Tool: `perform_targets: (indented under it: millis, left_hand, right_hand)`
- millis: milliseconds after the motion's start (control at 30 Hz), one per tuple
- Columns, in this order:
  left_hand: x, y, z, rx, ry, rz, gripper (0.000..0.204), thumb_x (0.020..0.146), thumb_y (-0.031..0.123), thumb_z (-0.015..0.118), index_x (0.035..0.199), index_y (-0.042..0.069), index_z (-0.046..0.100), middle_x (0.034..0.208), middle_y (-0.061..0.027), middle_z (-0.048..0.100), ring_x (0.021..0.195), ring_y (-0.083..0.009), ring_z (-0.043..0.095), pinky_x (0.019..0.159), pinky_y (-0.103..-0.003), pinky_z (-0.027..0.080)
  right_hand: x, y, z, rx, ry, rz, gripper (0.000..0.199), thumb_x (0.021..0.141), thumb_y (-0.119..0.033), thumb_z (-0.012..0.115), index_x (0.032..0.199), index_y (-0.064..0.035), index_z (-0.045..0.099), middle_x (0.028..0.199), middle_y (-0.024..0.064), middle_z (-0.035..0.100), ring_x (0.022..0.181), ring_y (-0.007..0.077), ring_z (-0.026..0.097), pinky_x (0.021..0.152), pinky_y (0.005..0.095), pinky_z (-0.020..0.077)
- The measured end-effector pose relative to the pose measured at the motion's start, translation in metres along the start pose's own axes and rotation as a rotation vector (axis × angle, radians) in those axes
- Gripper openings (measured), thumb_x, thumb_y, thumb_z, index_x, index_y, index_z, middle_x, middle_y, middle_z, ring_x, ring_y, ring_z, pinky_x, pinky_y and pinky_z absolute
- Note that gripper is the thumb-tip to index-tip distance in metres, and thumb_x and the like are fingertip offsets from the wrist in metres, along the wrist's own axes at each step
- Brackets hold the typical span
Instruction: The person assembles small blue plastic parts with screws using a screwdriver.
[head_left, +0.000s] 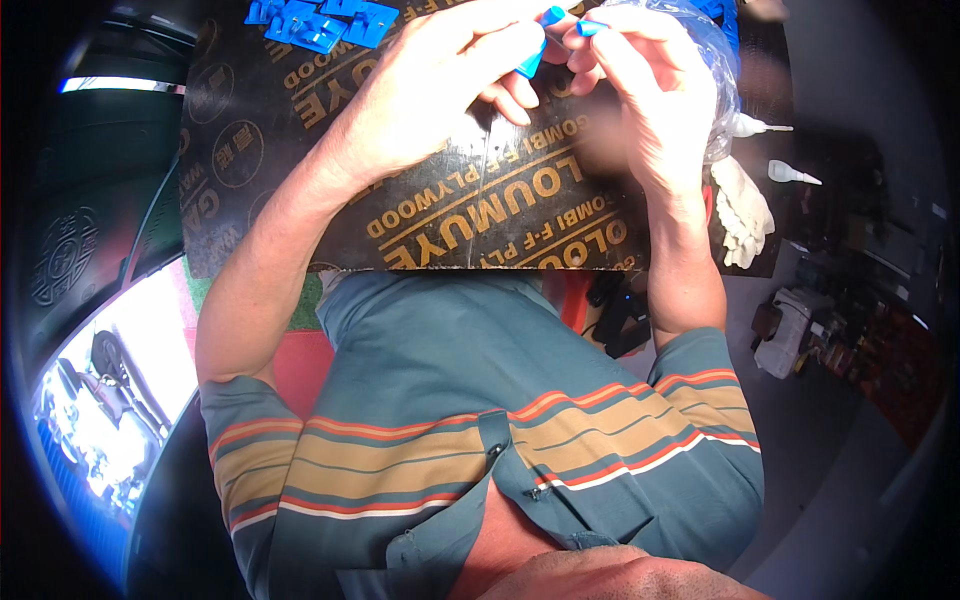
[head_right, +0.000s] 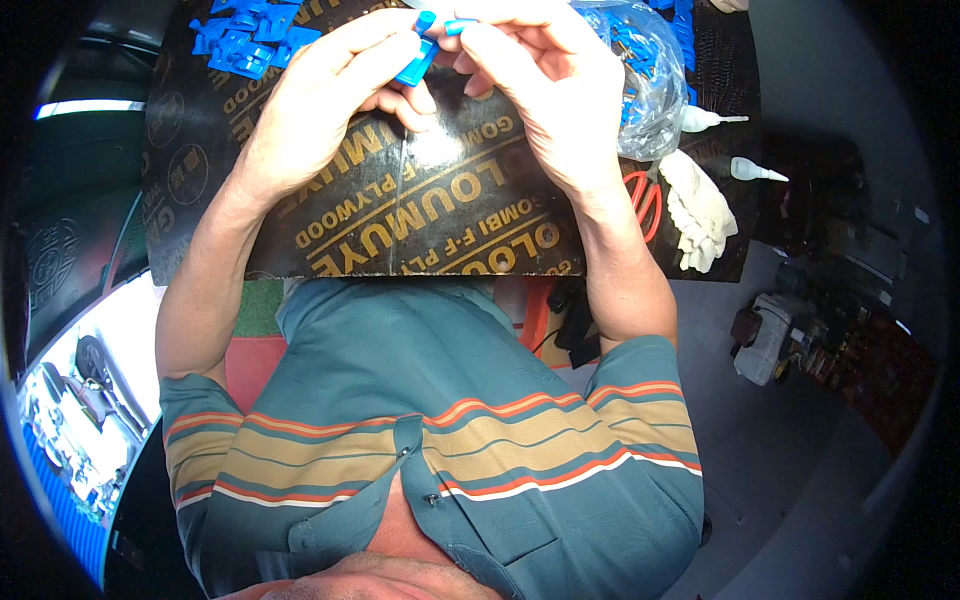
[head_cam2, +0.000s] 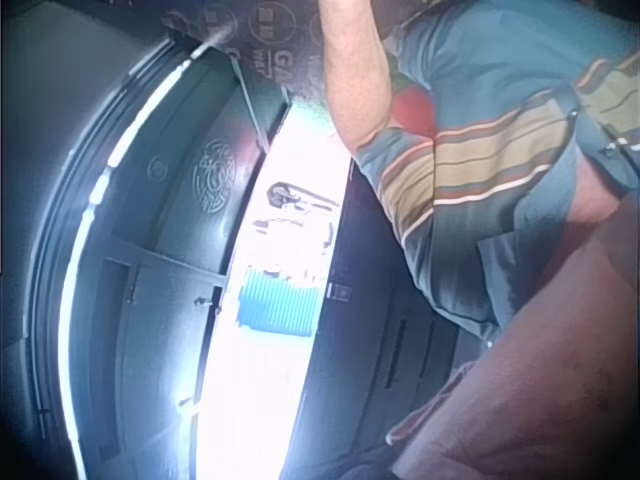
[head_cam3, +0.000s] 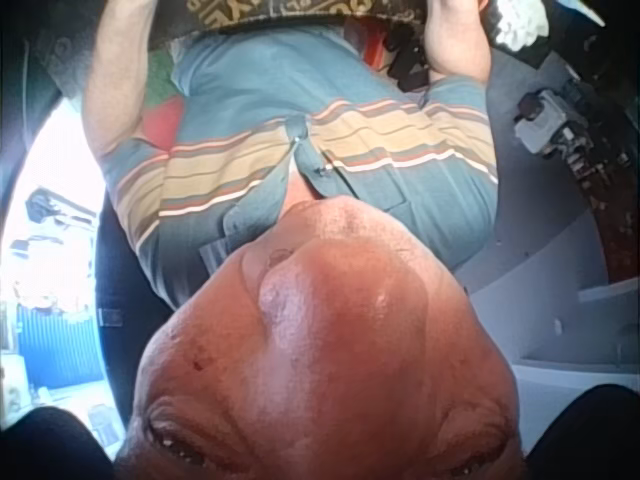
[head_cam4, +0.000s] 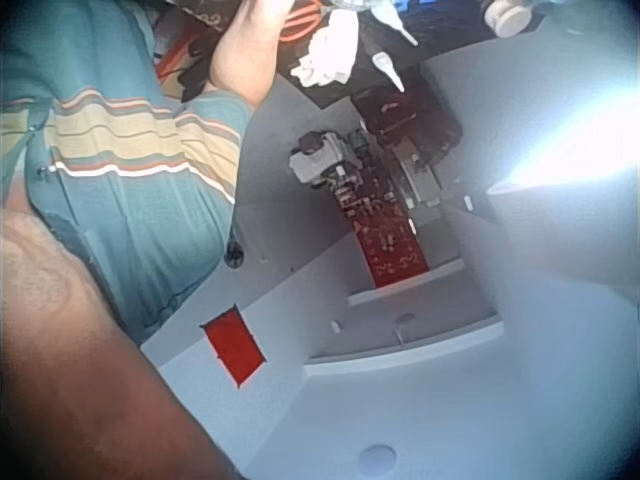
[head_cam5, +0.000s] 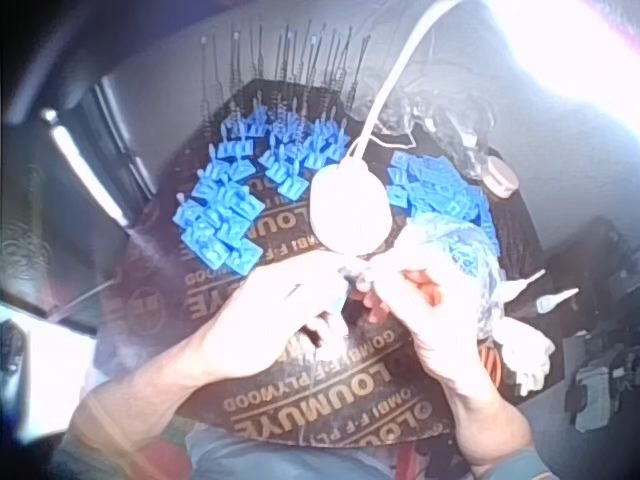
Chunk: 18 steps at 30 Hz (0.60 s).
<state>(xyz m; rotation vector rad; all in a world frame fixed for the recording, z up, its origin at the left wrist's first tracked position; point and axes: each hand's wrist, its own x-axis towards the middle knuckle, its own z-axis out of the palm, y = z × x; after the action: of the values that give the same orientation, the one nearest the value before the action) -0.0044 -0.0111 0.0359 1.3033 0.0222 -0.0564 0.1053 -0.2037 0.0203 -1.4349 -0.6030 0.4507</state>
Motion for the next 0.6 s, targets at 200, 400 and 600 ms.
perform_targets:
  millis: [200, 400, 600]
  left_hand:
    - [-0.003, 0.004, 0.002, 0.158, 0.060, 0.049, 0.030, 0.108, 0.018, 0.052, 0.126, -0.001, 0.066, 0.092, -0.0032, 0.069, 0.077, -0.0084, 0.066, 0.069, -0.025, 0.053]
    - [-0.003, 0.005, -0.001, 0.274, 0.053, 0.033, 0.026, 0.107, 0.019, 0.054, 0.117, 0.001, 0.070, 0.085, -0.0024, 0.066, 0.073, -0.0088, 0.061, 0.068, -0.026, 0.051]
    - [0.003, -0.031, -0.008, 0.187, 0.013, 0.008, 0.030, 0.102, 0.022, 0.065, 0.129, 0.008, 0.062, 0.107, -0.0056, 0.070, 0.092, -0.0142, 0.067, 0.087, -0.029, 0.055]
  right_hand:
    - [0.001, 0.001, -0.002, -0.013, 0.040, 0.000, 0.019, 0.097, -0.010, 0.071, 0.114, 0.0002, 0.068, 0.096, 0.0114, 0.073, 0.079, 0.0153, 0.069, 0.069, 0.0277, 0.0567]
    - [0.000, 0.003, -0.002, 0.007, 0.081, -0.007, 0.021, 0.097, -0.010, 0.071, 0.115, -0.0006, 0.068, 0.101, 0.0101, 0.074, 0.082, 0.0151, 0.069, 0.069, 0.0278, 0.0569]
    - [0.001, -0.001, 0.003, -0.018, 0.082, 0.015, 0.022, 0.096, -0.009, 0.072, 0.116, -0.0012, 0.068, 0.104, 0.0105, 0.074, 0.085, 0.0157, 0.070, 0.070, 0.0276, 0.0570]
